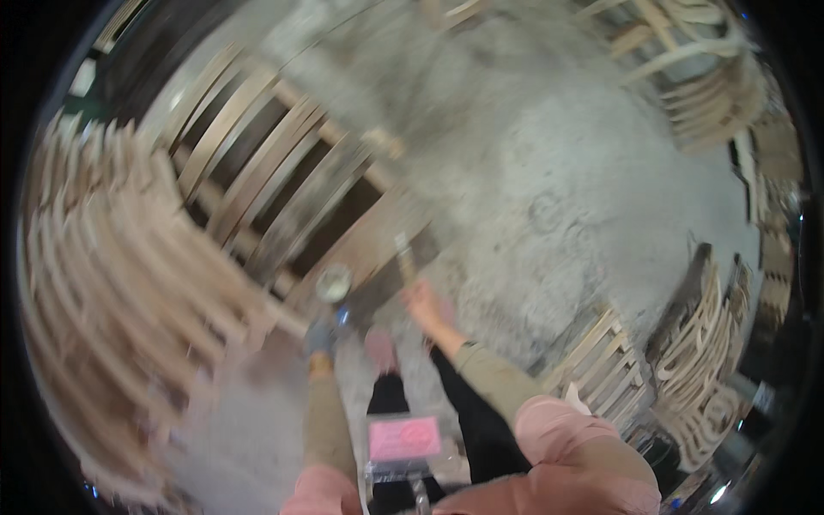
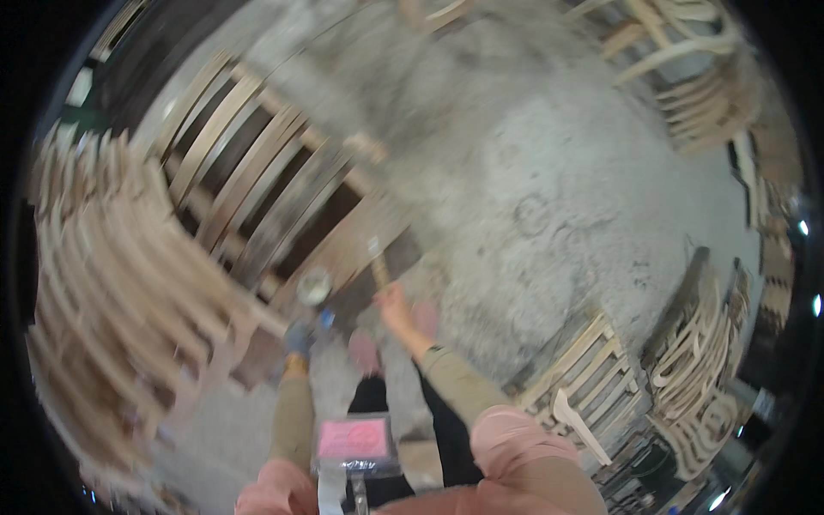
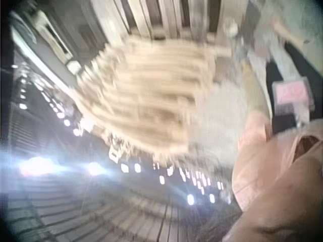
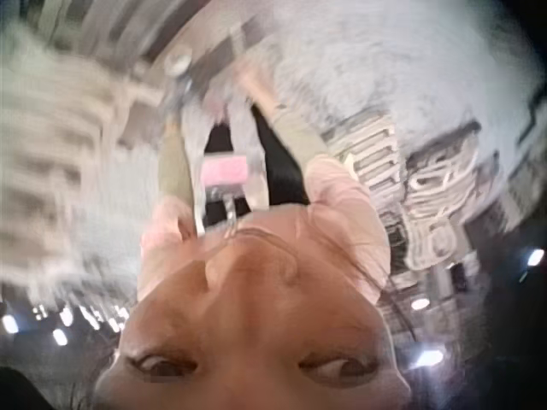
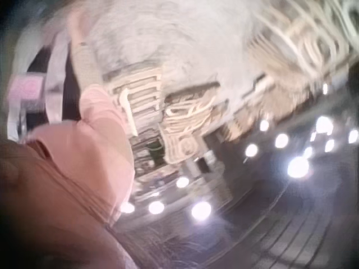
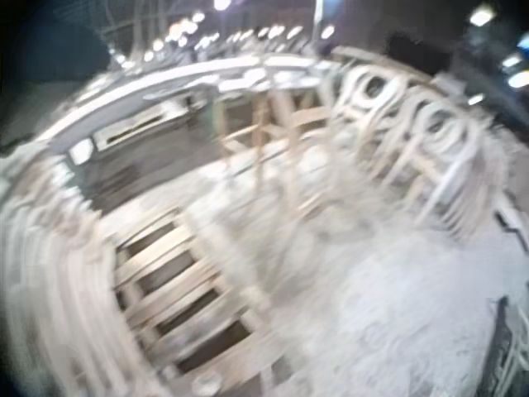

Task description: The person paints a wooden chair frame using a brush and a small container of light-colored paint. They dip the brush into the container and apply the paint to various parts of the chair frame, moving around to access different sections.

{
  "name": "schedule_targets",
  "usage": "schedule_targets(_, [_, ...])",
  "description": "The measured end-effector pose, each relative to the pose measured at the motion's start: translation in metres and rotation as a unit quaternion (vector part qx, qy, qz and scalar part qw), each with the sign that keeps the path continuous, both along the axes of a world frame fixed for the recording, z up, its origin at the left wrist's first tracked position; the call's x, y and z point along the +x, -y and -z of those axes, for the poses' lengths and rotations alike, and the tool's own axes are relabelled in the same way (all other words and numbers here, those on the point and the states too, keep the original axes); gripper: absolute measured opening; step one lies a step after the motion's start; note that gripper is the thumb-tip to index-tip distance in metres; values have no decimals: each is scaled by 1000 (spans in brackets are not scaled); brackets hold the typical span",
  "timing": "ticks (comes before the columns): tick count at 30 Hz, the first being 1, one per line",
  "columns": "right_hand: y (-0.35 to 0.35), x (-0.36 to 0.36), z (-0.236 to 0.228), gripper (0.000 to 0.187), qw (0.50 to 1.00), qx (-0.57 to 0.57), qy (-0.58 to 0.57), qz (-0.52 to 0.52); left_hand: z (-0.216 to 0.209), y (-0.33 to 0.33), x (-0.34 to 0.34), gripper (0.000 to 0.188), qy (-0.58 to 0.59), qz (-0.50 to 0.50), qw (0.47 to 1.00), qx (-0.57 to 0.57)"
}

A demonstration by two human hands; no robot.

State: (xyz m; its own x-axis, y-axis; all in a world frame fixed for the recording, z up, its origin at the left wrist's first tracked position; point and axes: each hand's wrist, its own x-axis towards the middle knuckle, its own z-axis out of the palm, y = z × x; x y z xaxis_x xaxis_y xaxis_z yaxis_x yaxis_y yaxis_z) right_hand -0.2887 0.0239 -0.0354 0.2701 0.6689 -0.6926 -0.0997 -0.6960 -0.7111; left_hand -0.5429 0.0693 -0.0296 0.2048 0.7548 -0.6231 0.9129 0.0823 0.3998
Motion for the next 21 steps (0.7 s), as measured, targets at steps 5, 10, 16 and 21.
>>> schedule_targets(5, [-65, 2, 82, 19, 974, 65, 204, -80, 79, 4, 19, 9, -4, 79, 996, 43])
schedule_targets(10, [-119, -8, 119, 20, 944, 208, 246, -71, 126, 26, 45, 15, 103, -185, 977, 6])
schedule_targets(16, [-133, -30, 125, 21, 944, 176, 154, -233, 142, 34, 88, 22, 412, -780, 409, -233])
schedule_targets(21, [-129, -43, 130, 20, 946, 187, 158, -211, 142, 24, 93, 28, 483, -771, 342, -236])
